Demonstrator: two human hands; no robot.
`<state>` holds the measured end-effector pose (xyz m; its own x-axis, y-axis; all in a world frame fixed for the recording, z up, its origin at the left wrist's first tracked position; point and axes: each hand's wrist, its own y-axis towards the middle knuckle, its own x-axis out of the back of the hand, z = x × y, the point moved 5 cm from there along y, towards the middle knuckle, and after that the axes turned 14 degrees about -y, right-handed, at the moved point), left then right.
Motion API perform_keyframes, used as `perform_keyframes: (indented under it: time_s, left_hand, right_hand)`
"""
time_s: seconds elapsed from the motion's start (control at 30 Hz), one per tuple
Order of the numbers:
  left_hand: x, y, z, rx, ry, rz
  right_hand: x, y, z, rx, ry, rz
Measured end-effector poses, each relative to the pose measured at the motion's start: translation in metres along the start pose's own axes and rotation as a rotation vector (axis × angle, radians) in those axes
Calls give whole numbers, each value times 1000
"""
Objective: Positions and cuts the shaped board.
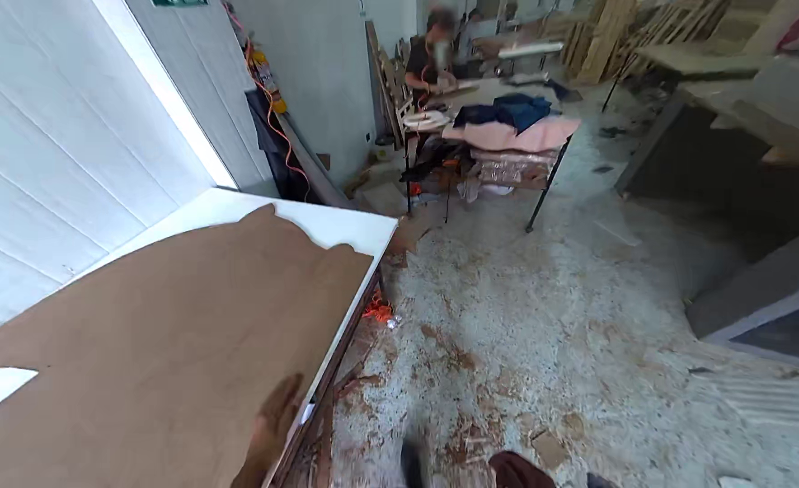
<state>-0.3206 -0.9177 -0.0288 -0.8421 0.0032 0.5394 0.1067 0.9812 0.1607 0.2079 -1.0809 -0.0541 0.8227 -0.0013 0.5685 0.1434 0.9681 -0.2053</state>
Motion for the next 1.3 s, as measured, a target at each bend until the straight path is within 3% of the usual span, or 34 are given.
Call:
perform_keyframes:
  time_s: [0.1, 0.17, 0.23, 0.3, 0.4, 0.47, 0.57, 0.73, 0.87, 0.97, 1.07, 1.13, 1.3]
  left_hand:
    - [40, 44, 45, 94, 365, -281]
    - [67, 58, 87, 434, 614, -321]
    - [78, 87, 109, 665, 744, -364]
    - [69, 125, 113, 782, 761, -413]
    - [65, 191, 124, 831, 782, -449]
    - [61, 234, 137, 846, 809, -447]
    - [46, 296, 142, 875, 826, -417]
    - [12, 381, 141, 844, 708, -388]
    - [-23, 432, 141, 727, 561, -383]
    - [-69, 478, 120, 624, 502, -302]
    - [-118, 523, 99, 534, 461, -230]
    - [-142, 547, 90, 468, 439, -198]
    - [-148, 558, 88, 469, 501, -168]
  right_hand:
    - [-8, 55, -68, -150, 33, 17]
    - [-24, 63, -146, -379, 55, 74]
    - [-29, 33, -229, -731, 149, 80]
    - [-11, -23, -286, -1096, 233, -21]
    - [8, -79, -309, -1423, 251, -56]
    - [19, -62, -298, -1434, 243, -31]
    - [21, 11, -299, -1338, 256, 21]
    - [-4, 194, -318, -1149, 206, 173]
    - [-9, 340, -309, -869, 193, 318]
    - [3, 405, -291, -714, 207, 382]
    - [22, 432, -294, -639, 161, 392]
    - [30, 428, -321, -642, 150, 428]
    - [50, 355, -417, -946, 152, 498]
